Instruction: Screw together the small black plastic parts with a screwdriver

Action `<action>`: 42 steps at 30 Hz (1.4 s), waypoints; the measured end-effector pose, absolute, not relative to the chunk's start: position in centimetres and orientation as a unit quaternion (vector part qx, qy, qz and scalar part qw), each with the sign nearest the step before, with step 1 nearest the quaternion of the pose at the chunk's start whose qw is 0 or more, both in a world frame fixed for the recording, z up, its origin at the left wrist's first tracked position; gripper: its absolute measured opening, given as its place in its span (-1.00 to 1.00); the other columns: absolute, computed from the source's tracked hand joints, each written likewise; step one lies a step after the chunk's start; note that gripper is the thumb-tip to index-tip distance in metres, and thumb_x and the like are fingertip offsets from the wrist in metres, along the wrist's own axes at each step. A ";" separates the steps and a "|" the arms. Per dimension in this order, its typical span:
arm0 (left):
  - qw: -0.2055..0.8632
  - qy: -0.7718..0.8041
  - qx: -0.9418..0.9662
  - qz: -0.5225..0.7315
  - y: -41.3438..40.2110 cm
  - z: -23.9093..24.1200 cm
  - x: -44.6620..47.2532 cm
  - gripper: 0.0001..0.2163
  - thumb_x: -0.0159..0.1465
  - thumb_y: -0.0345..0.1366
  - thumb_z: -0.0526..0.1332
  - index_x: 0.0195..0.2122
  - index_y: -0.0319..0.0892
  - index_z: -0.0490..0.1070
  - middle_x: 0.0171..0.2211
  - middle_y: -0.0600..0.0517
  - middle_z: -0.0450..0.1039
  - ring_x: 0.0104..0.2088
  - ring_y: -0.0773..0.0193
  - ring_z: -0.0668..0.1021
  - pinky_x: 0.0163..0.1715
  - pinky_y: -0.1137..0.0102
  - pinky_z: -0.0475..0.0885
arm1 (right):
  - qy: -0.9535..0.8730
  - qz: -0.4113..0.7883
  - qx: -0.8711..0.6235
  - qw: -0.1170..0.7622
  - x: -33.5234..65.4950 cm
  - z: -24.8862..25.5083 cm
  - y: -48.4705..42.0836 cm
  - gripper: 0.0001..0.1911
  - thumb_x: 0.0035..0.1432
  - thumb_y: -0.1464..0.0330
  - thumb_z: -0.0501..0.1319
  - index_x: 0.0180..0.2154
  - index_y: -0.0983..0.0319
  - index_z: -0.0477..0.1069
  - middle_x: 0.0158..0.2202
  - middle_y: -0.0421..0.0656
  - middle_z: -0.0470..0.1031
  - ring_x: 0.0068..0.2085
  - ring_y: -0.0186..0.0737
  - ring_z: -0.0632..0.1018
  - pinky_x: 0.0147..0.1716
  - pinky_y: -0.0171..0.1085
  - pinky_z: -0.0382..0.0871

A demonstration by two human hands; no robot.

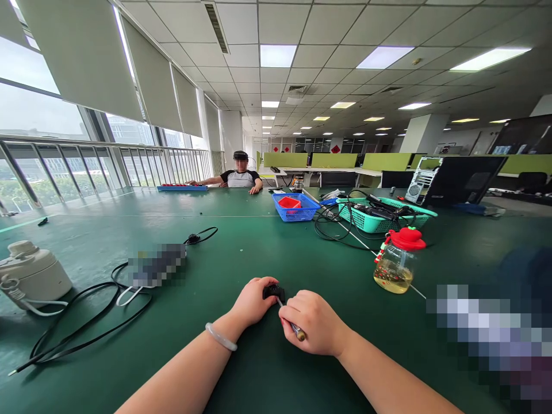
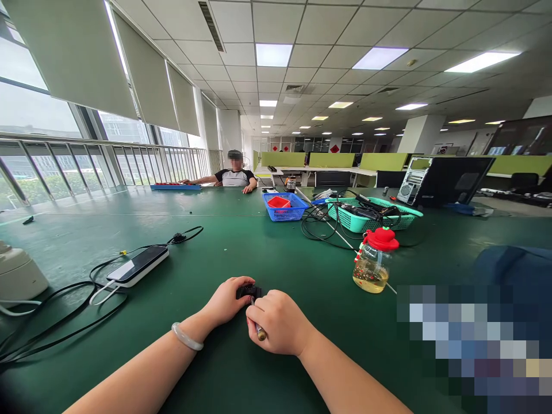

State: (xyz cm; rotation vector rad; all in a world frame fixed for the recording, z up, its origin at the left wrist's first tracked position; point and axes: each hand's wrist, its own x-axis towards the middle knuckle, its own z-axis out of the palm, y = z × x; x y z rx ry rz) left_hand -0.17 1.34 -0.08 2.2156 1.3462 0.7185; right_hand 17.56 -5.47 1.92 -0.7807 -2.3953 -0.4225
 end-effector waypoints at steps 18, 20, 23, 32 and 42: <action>0.232 0.496 0.797 0.255 1.6 -0.2 -0.3 -0.62 0.07 -0.39 0.23 -0.05 -0.08 0.45 -0.12 0.00 0.54 -0.06 0.16 0.51 0.02 0.30 0.39 | -0.904 -0.145 -0.340 0.214 17.3 1.4 -5.4 -0.87 0.13 0.43 0.13 -0.47 0.21 0.35 -0.52 -0.22 0.42 -0.54 -0.32 0.30 -0.46 -0.27 0.01; 0.233 0.495 0.796 0.258 1.6 -0.1 -0.3 -0.63 0.06 -0.39 0.24 -0.06 -0.09 0.45 -0.15 0.00 0.54 -0.07 0.17 0.51 0.00 0.31 0.40 | -0.900 -0.149 -0.339 0.232 17.3 1.4 -5.4 -0.86 0.14 0.43 0.12 -0.48 0.21 0.34 -0.53 -0.22 0.41 -0.54 -0.32 0.30 -0.46 -0.27 0.01; 0.231 0.498 0.796 0.256 1.5 0.0 -0.2 -0.66 0.06 -0.37 0.25 -0.10 -0.09 0.47 -0.17 0.01 0.55 -0.11 0.17 0.52 -0.05 0.31 0.41 | -0.896 -0.154 -0.333 0.250 17.3 1.5 -5.5 -0.83 0.15 0.43 0.10 -0.49 0.22 0.32 -0.54 -0.21 0.40 -0.54 -0.32 0.30 -0.45 -0.27 0.02; 0.229 0.495 0.799 0.253 1.5 0.1 -0.2 -0.65 0.08 -0.35 0.25 -0.06 -0.08 0.46 -0.17 0.00 0.55 -0.11 0.16 0.53 -0.06 0.32 0.43 | -0.885 -0.169 -0.322 0.291 17.3 1.8 -5.5 -0.79 0.19 0.44 0.06 -0.49 0.22 0.33 -0.55 -0.21 0.38 -0.54 -0.31 0.28 -0.44 -0.28 0.05; 0.220 0.489 0.807 0.246 1.4 0.1 -0.2 -0.61 0.12 -0.28 0.25 0.02 -0.11 0.44 -0.11 -0.02 0.56 -0.04 0.11 0.50 -0.02 0.29 0.40 | -0.858 -0.172 -0.362 0.322 17.8 1.5 -4.7 -0.76 0.26 0.42 0.06 -0.45 0.23 0.38 -0.54 -0.22 0.37 -0.53 -0.31 0.31 -0.45 -0.28 0.08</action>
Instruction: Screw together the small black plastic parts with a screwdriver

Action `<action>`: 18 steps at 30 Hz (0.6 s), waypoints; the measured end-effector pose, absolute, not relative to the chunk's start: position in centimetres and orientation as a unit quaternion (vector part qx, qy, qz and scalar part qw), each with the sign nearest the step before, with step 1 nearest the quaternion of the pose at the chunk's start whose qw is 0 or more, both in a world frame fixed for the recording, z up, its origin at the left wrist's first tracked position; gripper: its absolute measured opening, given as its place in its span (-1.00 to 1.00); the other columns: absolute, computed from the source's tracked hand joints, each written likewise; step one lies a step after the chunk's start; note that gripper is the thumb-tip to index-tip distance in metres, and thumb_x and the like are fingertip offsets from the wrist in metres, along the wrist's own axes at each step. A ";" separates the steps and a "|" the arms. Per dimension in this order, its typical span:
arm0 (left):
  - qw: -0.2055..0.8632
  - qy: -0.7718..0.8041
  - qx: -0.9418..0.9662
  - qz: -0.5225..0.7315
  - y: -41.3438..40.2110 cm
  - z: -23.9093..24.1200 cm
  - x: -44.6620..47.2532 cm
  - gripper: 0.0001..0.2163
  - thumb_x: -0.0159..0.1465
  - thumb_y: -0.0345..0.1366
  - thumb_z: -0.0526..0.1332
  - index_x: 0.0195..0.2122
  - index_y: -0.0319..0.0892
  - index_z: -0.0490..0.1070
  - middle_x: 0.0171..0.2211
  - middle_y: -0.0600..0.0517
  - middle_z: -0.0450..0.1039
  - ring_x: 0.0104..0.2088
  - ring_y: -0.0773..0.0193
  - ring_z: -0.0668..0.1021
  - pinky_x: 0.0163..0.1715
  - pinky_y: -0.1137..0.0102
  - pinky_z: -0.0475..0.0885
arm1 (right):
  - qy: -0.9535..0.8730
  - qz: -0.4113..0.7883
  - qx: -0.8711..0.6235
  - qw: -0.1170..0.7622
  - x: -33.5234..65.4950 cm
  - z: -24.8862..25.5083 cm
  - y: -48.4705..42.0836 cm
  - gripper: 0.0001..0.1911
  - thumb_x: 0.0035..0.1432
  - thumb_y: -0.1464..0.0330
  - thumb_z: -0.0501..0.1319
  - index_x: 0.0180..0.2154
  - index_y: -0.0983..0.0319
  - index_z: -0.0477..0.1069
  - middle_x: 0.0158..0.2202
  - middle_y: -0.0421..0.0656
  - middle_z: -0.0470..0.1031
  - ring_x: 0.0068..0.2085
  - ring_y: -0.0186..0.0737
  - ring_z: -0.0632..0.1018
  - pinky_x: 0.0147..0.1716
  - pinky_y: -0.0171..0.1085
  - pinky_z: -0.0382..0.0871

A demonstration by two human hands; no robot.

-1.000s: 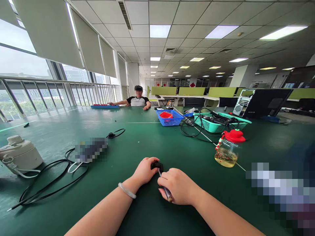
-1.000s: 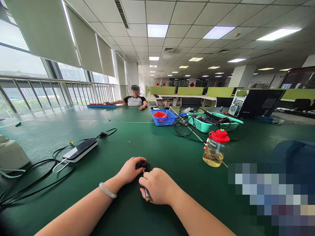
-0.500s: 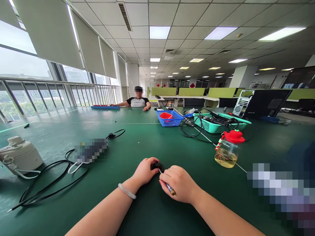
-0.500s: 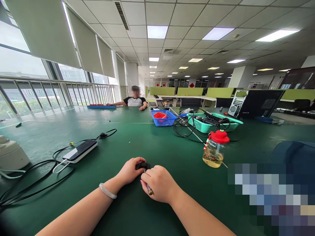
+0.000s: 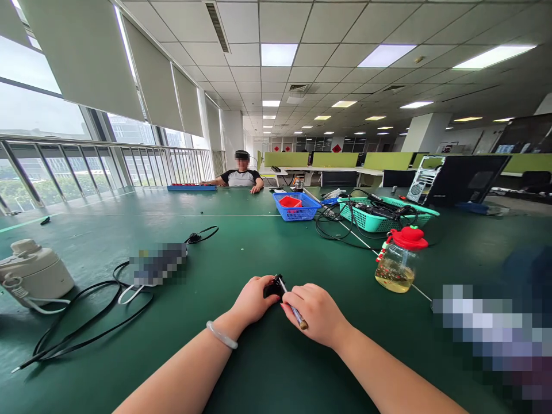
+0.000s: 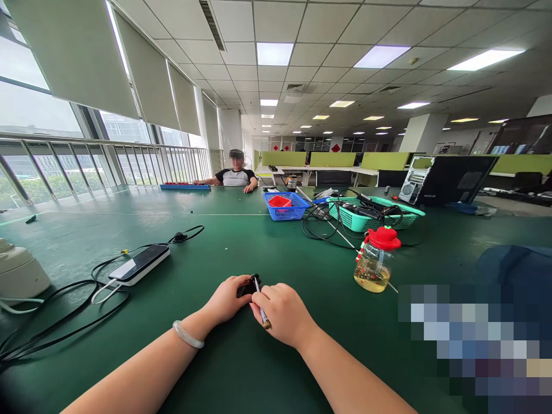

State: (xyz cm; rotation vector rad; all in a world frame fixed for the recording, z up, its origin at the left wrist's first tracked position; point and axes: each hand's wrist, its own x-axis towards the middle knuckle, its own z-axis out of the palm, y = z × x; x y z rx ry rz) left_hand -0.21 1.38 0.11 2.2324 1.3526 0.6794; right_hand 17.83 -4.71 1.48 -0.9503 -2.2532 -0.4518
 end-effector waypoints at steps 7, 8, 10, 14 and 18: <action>0.214 0.477 0.819 0.237 1.4 0.0 -0.2 -0.61 0.15 -0.28 0.23 0.04 -0.06 0.44 -0.10 0.00 0.56 -0.04 0.10 0.49 -0.01 0.27 0.39 | -0.842 -0.103 -0.418 0.325 18.3 1.0 -4.2 -0.85 0.24 0.39 0.14 -0.35 0.19 0.46 -0.42 -0.20 0.47 -0.49 -0.30 0.40 -0.42 -0.31 0.18; 0.215 0.475 0.820 0.237 1.4 0.0 -0.2 -0.60 0.15 -0.28 0.23 0.06 -0.06 0.43 -0.09 0.00 0.56 -0.03 0.10 0.49 0.01 0.27 0.38 | -0.838 -0.090 -0.428 0.327 18.3 1.0 -4.2 -0.86 0.24 0.38 0.15 -0.34 0.18 0.46 -0.41 -0.19 0.48 -0.48 -0.29 0.42 -0.41 -0.31 0.20; 0.217 0.474 0.819 0.239 1.4 -0.1 -0.3 -0.57 0.15 -0.29 0.24 0.08 -0.06 0.41 -0.06 0.00 0.55 0.00 0.11 0.48 0.04 0.27 0.37 | -0.830 -0.063 -0.444 0.331 18.4 0.9 -4.1 -0.87 0.24 0.36 0.16 -0.33 0.16 0.47 -0.39 -0.19 0.49 -0.45 -0.27 0.45 -0.40 -0.31 0.24; 0.222 0.471 0.820 0.237 1.4 0.0 -0.3 -0.60 0.15 -0.28 0.24 0.05 -0.05 0.44 -0.04 0.01 0.55 0.01 0.11 0.47 0.06 0.26 0.36 | -0.803 0.009 -0.474 0.361 18.5 0.8 -3.9 -0.84 0.24 0.33 0.13 -0.35 0.14 0.46 -0.39 -0.19 0.50 -0.41 -0.25 0.50 -0.38 -0.32 0.29; 0.221 0.469 0.824 0.230 1.2 0.3 -0.3 -0.57 0.11 -0.32 0.25 0.05 -0.05 0.44 -0.06 0.01 0.55 0.02 0.11 0.47 0.06 0.27 0.36 | -0.746 0.084 -0.486 0.448 18.9 0.8 -3.6 -0.75 0.28 0.23 0.08 -0.38 0.16 0.43 -0.42 -0.18 0.49 -0.41 -0.24 0.48 -0.40 -0.32 0.31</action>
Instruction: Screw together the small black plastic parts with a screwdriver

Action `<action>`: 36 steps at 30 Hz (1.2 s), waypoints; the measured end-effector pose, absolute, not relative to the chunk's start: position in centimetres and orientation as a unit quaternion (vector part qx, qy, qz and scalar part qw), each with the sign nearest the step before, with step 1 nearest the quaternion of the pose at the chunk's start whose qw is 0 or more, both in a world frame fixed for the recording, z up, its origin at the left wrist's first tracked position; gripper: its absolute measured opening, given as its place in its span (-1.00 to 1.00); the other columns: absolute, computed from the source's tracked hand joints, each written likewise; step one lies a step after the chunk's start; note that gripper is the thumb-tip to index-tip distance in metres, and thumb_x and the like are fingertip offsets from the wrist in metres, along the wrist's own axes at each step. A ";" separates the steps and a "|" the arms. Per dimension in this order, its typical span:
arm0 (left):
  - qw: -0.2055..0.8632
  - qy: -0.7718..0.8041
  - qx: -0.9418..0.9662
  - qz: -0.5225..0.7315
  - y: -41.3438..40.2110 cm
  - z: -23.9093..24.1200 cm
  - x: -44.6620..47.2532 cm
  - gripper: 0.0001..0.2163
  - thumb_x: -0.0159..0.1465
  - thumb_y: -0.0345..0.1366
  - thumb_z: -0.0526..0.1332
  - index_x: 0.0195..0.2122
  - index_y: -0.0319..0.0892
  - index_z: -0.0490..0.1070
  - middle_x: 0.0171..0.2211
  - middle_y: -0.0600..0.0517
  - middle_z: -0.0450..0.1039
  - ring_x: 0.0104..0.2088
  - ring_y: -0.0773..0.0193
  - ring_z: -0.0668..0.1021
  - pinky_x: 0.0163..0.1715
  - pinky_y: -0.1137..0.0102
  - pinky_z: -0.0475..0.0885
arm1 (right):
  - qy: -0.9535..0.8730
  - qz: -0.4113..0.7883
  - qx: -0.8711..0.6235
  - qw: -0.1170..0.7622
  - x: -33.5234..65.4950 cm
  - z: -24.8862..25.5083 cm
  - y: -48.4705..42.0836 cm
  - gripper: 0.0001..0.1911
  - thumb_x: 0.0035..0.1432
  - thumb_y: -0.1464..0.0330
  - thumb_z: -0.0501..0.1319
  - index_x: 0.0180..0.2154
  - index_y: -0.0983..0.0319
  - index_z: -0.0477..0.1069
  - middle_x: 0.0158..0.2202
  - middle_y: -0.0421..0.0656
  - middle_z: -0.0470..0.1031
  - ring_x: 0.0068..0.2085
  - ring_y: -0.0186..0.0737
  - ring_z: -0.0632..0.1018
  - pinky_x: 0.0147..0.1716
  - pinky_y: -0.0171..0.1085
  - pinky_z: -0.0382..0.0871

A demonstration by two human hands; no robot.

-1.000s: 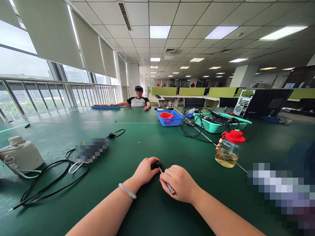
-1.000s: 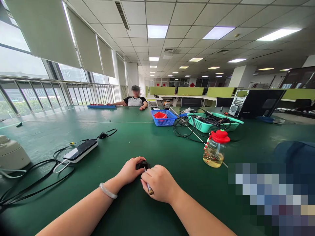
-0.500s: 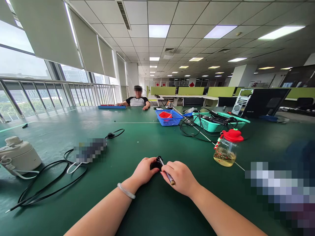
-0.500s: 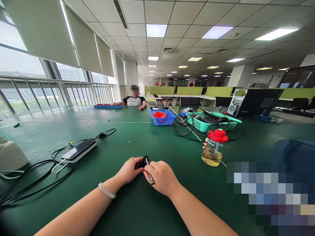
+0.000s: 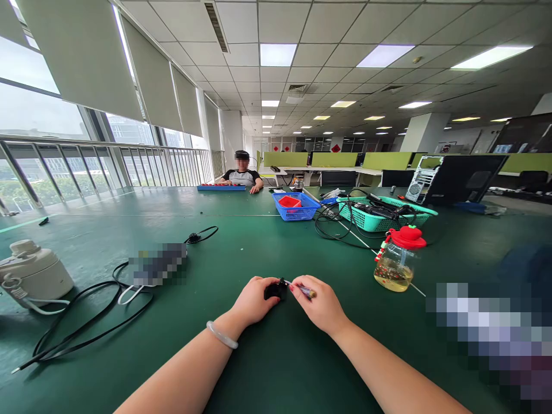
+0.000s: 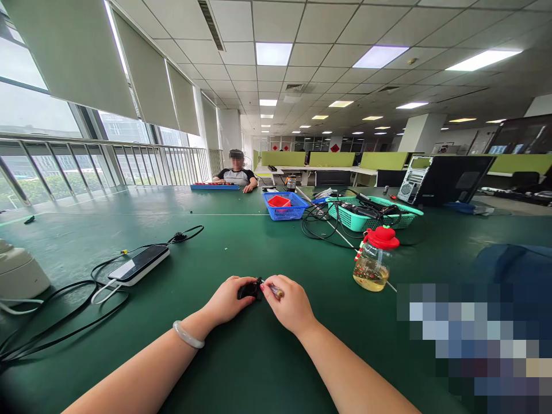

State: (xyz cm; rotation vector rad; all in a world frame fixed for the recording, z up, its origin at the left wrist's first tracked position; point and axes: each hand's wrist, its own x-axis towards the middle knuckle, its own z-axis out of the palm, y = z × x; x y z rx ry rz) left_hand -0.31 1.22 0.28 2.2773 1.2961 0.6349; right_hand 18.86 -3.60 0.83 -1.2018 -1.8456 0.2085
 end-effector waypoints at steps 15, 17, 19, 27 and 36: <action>0.221 0.472 0.824 0.221 0.9 0.7 -0.3 -0.64 0.05 -0.27 0.31 -0.08 -0.06 0.49 -0.15 -0.02 0.53 -0.06 0.10 0.50 -0.02 0.28 0.41 | -0.663 0.236 -0.497 0.507 18.8 0.5 -3.1 -0.64 0.23 0.04 0.09 -0.45 0.15 0.23 -0.67 -0.35 0.16 -0.65 -0.35 0.23 -0.62 -0.36 0.11; 0.222 0.467 0.828 0.217 0.9 0.7 -0.3 -0.63 0.05 -0.27 0.31 -0.07 -0.05 0.49 -0.16 -0.02 0.52 -0.06 0.10 0.50 -0.02 0.28 0.41 | -0.661 0.244 -0.499 0.505 18.9 0.3 -3.0 -0.62 0.22 0.02 0.09 -0.47 0.15 0.24 -0.67 -0.34 0.19 -0.64 -0.34 0.26 -0.62 -0.36 0.13; 0.223 0.467 0.828 0.213 0.9 0.8 -0.3 -0.63 0.05 -0.27 0.31 -0.07 -0.05 0.49 -0.17 -0.02 0.52 -0.07 0.10 0.50 -0.03 0.27 0.41 | -0.654 0.254 -0.501 0.507 19.0 0.1 -2.8 -0.59 0.21 -0.01 0.09 -0.47 0.15 0.25 -0.66 -0.33 0.22 -0.63 -0.34 0.29 -0.61 -0.35 0.17; 0.224 0.467 0.829 0.212 0.9 0.6 -0.3 -0.61 0.05 -0.29 0.30 -0.05 -0.05 0.48 -0.14 -0.03 0.52 -0.03 0.10 0.48 0.02 0.26 0.39 | -0.639 0.276 -0.503 0.513 19.3 -0.4 -2.4 -0.56 0.23 -0.03 0.04 -0.48 0.16 0.24 -0.64 -0.31 0.21 -0.62 -0.33 0.30 -0.60 -0.35 0.22; 0.223 0.462 0.833 0.209 1.0 0.6 -0.3 -0.61 0.06 -0.26 0.30 -0.03 -0.04 0.48 -0.13 -0.02 0.53 -0.03 0.10 0.49 0.02 0.26 0.40 | -0.644 0.312 -0.492 0.496 19.2 -0.3 -2.5 -0.59 0.18 -0.04 0.12 -0.44 0.16 0.28 -0.64 -0.32 0.22 -0.61 -0.33 0.32 -0.57 -0.33 0.24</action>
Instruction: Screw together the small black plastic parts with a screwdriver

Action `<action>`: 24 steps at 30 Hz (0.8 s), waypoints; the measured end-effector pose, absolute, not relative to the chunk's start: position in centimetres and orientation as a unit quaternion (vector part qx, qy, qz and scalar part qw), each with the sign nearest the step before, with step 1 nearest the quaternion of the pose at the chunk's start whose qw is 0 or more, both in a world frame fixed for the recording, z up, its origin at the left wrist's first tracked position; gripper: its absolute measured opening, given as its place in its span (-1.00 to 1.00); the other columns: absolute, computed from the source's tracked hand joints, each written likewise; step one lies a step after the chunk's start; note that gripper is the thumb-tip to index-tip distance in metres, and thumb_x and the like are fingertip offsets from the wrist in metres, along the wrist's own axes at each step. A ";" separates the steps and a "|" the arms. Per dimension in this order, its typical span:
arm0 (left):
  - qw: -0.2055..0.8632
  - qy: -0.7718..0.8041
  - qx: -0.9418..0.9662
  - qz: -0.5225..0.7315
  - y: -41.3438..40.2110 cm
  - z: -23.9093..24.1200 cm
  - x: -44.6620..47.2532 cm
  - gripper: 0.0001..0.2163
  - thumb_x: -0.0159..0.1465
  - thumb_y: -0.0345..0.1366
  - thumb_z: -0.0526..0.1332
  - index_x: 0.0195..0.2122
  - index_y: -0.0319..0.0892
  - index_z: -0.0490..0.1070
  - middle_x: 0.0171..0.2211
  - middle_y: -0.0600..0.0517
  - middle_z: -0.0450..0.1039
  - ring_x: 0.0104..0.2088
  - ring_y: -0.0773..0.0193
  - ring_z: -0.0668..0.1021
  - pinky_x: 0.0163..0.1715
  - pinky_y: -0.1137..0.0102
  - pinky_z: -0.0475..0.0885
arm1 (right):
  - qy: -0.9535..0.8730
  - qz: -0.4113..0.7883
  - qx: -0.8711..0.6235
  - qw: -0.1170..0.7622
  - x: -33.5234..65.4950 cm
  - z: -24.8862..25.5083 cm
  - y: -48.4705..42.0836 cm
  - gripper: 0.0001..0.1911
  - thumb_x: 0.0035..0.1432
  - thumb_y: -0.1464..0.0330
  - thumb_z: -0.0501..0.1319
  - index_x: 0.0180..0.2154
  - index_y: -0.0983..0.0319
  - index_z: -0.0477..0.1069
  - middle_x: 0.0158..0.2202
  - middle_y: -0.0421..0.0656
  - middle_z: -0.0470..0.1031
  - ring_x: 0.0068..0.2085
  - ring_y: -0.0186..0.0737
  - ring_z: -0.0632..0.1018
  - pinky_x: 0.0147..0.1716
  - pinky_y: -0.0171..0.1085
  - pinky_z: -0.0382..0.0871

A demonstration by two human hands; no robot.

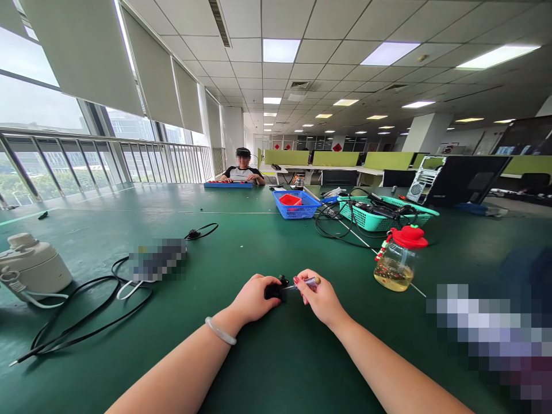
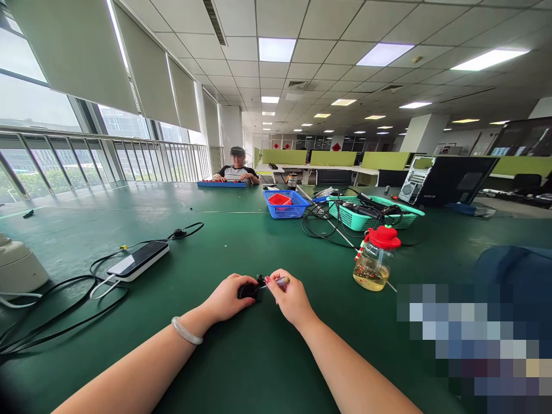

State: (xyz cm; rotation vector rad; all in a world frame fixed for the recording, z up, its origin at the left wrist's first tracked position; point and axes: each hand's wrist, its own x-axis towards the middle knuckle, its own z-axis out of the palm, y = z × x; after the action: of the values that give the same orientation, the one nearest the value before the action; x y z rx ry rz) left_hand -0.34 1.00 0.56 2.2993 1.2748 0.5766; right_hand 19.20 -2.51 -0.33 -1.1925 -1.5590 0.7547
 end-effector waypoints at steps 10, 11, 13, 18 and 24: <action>0.218 0.454 0.839 0.205 0.9 0.7 -0.3 -0.62 0.06 -0.25 0.29 -0.05 -0.04 0.48 -0.14 -0.01 0.54 -0.04 0.08 0.49 -0.01 0.25 0.40 | -0.653 0.256 -0.477 0.530 19.1 0.0 -2.6 -0.67 0.19 0.09 0.16 -0.26 0.21 0.47 -0.41 -0.13 0.51 -0.47 -0.23 0.49 -0.41 -0.21 0.45; 0.217 0.455 0.839 0.204 0.9 0.6 -0.3 -0.62 0.07 -0.24 0.29 -0.04 -0.04 0.48 -0.14 -0.01 0.54 -0.04 0.08 0.49 -0.02 0.25 0.40 | -0.660 0.235 -0.474 0.534 19.1 0.0 -2.6 -0.69 0.19 0.10 0.17 -0.28 0.21 0.48 -0.35 -0.10 0.53 -0.40 -0.19 0.52 -0.35 -0.19 0.46; 0.214 0.454 0.840 0.205 0.9 0.6 -0.3 -0.62 0.07 -0.24 0.29 -0.04 -0.03 0.47 -0.15 -0.01 0.55 -0.06 0.08 0.50 -0.03 0.25 0.40 | -0.669 0.210 -0.464 0.542 19.2 0.0 -2.6 -0.71 0.20 0.12 0.17 -0.28 0.20 0.48 -0.26 -0.06 0.55 -0.26 -0.12 0.55 -0.22 -0.15 0.47; 0.214 0.449 0.841 0.214 1.0 0.4 -0.3 -0.60 0.06 -0.25 0.31 -0.02 -0.03 0.47 -0.13 0.01 0.55 -0.06 0.08 0.50 -0.03 0.27 0.40 | -0.650 0.237 -0.453 0.563 19.1 -0.5 -2.5 -0.73 0.24 0.13 0.15 -0.22 0.18 0.41 -0.22 -0.06 0.57 -0.18 -0.10 0.59 -0.10 -0.11 0.46; 0.214 0.448 0.842 0.210 1.1 0.3 -0.3 -0.57 0.06 -0.25 0.31 0.00 -0.04 0.46 -0.10 -0.01 0.55 -0.04 0.06 0.48 -0.01 0.25 0.38 | -0.623 0.245 -0.443 0.596 19.2 -1.0 -2.3 -0.71 0.25 0.17 0.13 -0.07 0.16 0.20 -0.22 -0.06 0.57 -0.20 -0.12 0.62 -0.12 -0.08 0.48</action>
State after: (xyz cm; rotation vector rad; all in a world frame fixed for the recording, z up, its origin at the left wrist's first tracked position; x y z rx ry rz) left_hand -0.35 1.08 0.27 2.3372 1.2438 0.5832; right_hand 19.22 -2.33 -0.99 -1.0296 -1.4455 0.5690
